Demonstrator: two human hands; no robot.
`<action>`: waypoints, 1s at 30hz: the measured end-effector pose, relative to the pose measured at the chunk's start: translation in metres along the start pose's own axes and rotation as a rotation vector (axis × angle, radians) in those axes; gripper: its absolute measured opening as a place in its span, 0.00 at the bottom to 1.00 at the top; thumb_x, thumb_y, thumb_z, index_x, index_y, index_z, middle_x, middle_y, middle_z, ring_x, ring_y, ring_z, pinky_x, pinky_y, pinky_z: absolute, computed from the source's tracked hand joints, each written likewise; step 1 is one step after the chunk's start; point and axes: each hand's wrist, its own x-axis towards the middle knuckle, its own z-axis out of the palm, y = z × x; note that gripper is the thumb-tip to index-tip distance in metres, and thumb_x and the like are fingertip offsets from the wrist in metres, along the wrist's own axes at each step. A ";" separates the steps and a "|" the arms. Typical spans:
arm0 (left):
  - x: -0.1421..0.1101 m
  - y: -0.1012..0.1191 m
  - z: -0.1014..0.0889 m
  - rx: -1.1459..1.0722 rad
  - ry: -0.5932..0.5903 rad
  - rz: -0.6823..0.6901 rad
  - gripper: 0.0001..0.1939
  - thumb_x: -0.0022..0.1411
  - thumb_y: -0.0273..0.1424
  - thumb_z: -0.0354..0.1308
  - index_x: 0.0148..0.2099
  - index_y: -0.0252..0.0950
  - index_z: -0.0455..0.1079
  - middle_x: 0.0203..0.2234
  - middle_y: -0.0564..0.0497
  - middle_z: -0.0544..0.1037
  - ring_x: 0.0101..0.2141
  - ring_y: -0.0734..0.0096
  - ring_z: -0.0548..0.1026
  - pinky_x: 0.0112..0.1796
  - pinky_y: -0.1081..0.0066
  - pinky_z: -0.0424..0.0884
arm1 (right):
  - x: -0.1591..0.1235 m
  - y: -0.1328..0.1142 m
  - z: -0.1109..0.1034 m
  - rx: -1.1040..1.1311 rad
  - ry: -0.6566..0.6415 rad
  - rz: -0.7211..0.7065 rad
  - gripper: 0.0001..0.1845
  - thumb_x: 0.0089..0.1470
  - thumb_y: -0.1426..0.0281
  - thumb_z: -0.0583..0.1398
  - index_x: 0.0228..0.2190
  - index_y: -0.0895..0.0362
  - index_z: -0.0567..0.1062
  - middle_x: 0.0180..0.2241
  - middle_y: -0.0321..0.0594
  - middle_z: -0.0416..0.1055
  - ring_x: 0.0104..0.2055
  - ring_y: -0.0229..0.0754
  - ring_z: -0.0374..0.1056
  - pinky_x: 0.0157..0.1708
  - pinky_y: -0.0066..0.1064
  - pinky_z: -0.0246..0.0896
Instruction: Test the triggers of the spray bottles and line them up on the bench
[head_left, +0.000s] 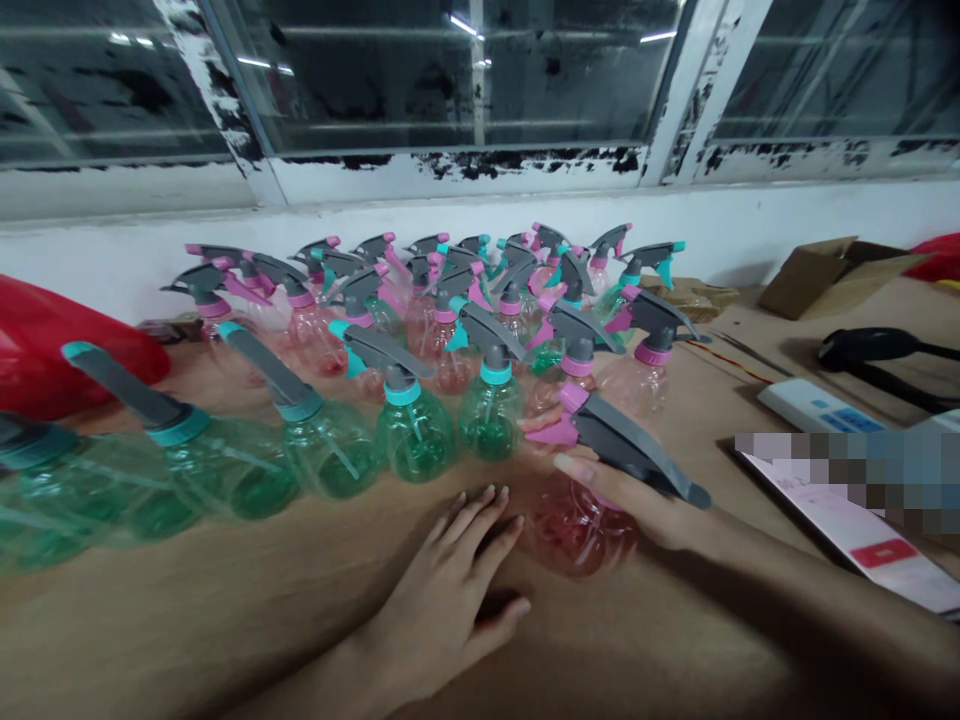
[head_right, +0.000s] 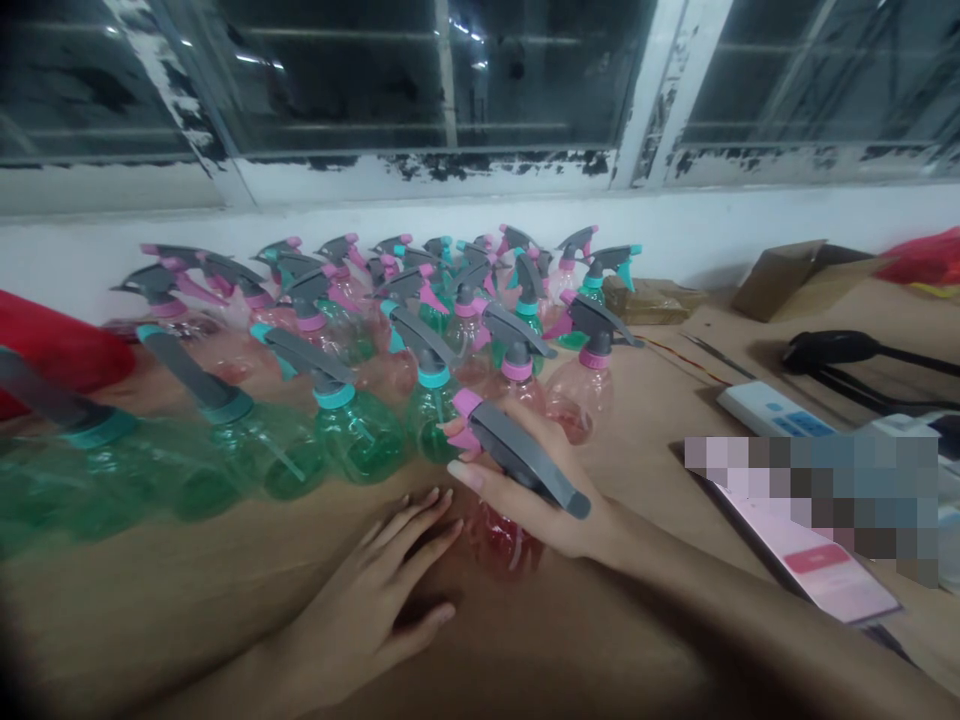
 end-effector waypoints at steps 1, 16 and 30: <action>0.000 0.000 0.000 -0.001 -0.001 0.002 0.30 0.65 0.39 0.55 0.64 0.32 0.54 0.64 0.39 0.52 0.62 0.51 0.52 0.56 0.50 0.57 | 0.000 0.000 0.000 -0.006 0.000 -0.002 0.17 0.58 0.60 0.56 0.46 0.49 0.75 0.42 0.39 0.76 0.46 0.47 0.70 0.51 0.43 0.63; -0.001 0.001 -0.001 0.010 -0.002 0.007 0.29 0.66 0.39 0.54 0.63 0.31 0.55 0.64 0.39 0.52 0.62 0.51 0.51 0.56 0.51 0.57 | 0.002 -0.008 0.001 -0.028 0.029 -0.018 0.16 0.57 0.59 0.57 0.44 0.49 0.76 0.38 0.39 0.75 0.42 0.46 0.70 0.48 0.42 0.65; 0.000 0.000 0.002 0.016 0.008 0.009 0.29 0.66 0.40 0.54 0.64 0.33 0.54 0.64 0.40 0.52 0.62 0.52 0.51 0.56 0.51 0.57 | 0.003 -0.012 0.003 -0.035 0.032 -0.063 0.14 0.57 0.59 0.57 0.41 0.49 0.77 0.34 0.39 0.74 0.37 0.44 0.70 0.43 0.40 0.67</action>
